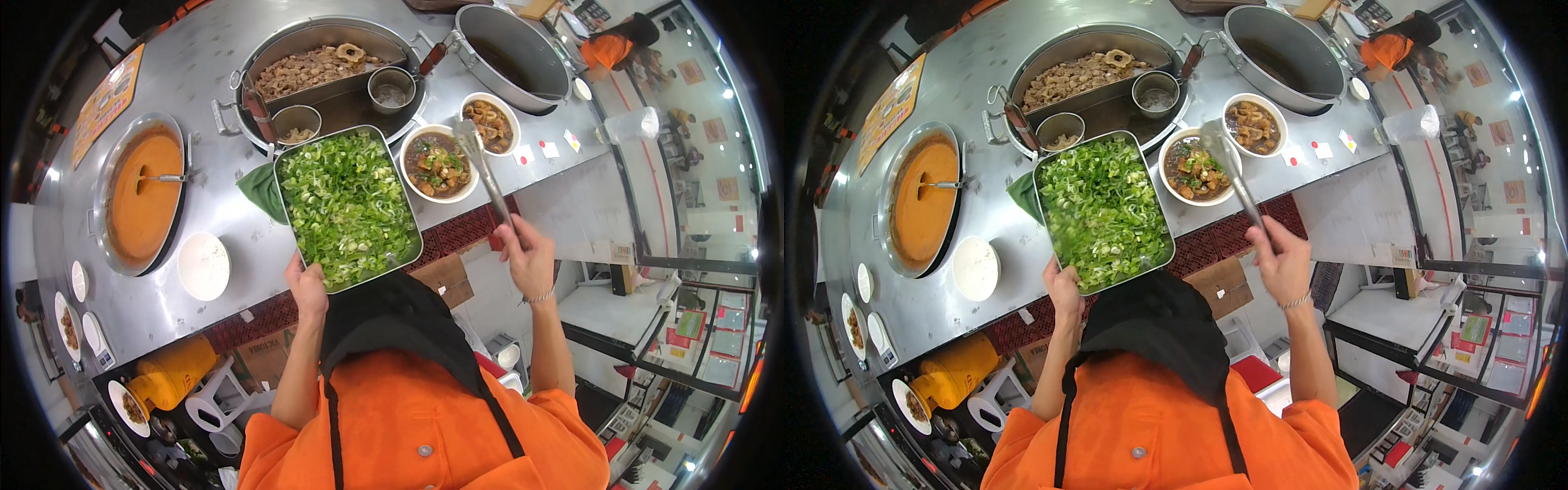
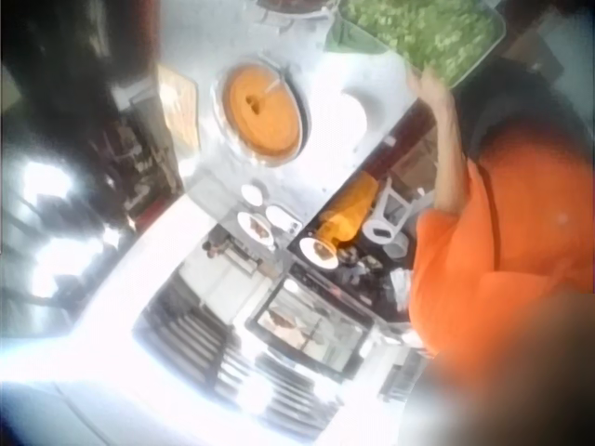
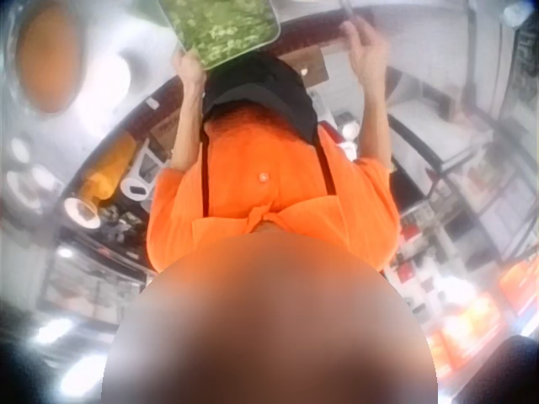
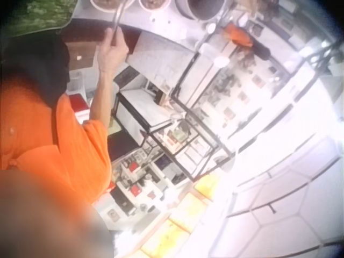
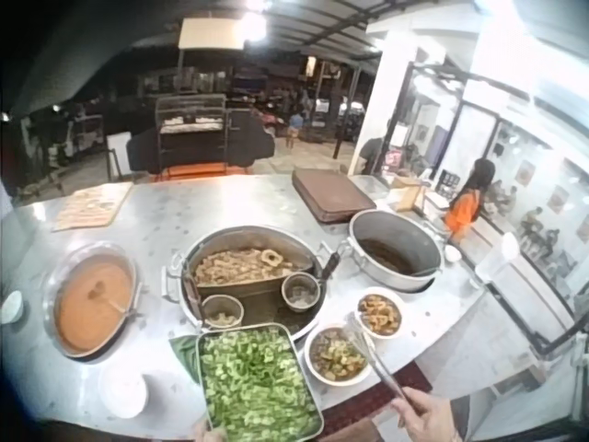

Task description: The person assembles two noodle bowls by adding cooked meat and offal, pouring broth, and topping with fried items and chopped green onions. The person then scoops rice into two separate bowls and places them on a tray.

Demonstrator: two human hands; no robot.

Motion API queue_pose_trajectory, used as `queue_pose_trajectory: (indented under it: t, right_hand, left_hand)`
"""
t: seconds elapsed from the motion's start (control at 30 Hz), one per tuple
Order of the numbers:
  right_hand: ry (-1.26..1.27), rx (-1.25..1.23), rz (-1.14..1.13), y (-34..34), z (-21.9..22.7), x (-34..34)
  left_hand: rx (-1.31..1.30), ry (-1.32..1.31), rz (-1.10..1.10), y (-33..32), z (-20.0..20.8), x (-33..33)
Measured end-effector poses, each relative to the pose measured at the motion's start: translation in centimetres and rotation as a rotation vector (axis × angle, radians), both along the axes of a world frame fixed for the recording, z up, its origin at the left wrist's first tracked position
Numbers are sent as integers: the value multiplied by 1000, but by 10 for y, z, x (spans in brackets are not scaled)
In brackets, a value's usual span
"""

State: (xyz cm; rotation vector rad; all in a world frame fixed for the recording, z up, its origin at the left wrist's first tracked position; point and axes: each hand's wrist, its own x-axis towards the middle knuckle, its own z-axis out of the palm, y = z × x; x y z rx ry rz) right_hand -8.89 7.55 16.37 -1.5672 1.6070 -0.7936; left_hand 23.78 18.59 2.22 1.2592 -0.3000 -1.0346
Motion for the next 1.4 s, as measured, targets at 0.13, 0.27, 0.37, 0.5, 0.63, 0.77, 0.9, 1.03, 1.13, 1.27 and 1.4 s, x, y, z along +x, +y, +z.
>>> queue_pose_trajectory:
  t: [0.13, 0.27, 0.37, 0.5, 0.63, 0.77, 0.9, 1.03, 1.13, 1.27, 1.4]
  right_hand:
    - [63, -134, 290, 37, -2, 37]
    - [273, -114, 486, 79, 22, 116]
    - [417, -132, 537, 77, 40, 107]
    - [619, -133, 636, 77, 33, 119]
    - [703, -205, 682, 61, 15, 130]
    - [633, -198, 640, 52, 32, 109]
    - [507, -220, 604, 29, 25, 73]
    - [131, 162, 337, -11, 31, 30]
    - [4, 112, 155, -53, 15, -9]
    - [248, -50, 123, -126, -6, -61]
    - [339, -67, 203, -165, -19, -91]
  left_hand:
    - [-10, 3, 27, -7, 1, -7]
    - [22, -31, -5, 27, -16, 58]
    - [9, -26, -24, 28, -15, 61]
    - [-2, -87, -80, 32, -14, 60]
    - [6, -106, -167, 32, -17, 53]
    - [6, -24, -133, 22, -19, 35]
    - [9, 4, -126, -1, -18, 12]
    - [5, -45, -65, -32, -23, -11]
    - [41, -54, -50, -42, -18, -17]
    - [78, -57, 78, -54, -12, -46]
    - [53, 11, 221, -59, 1, -71]
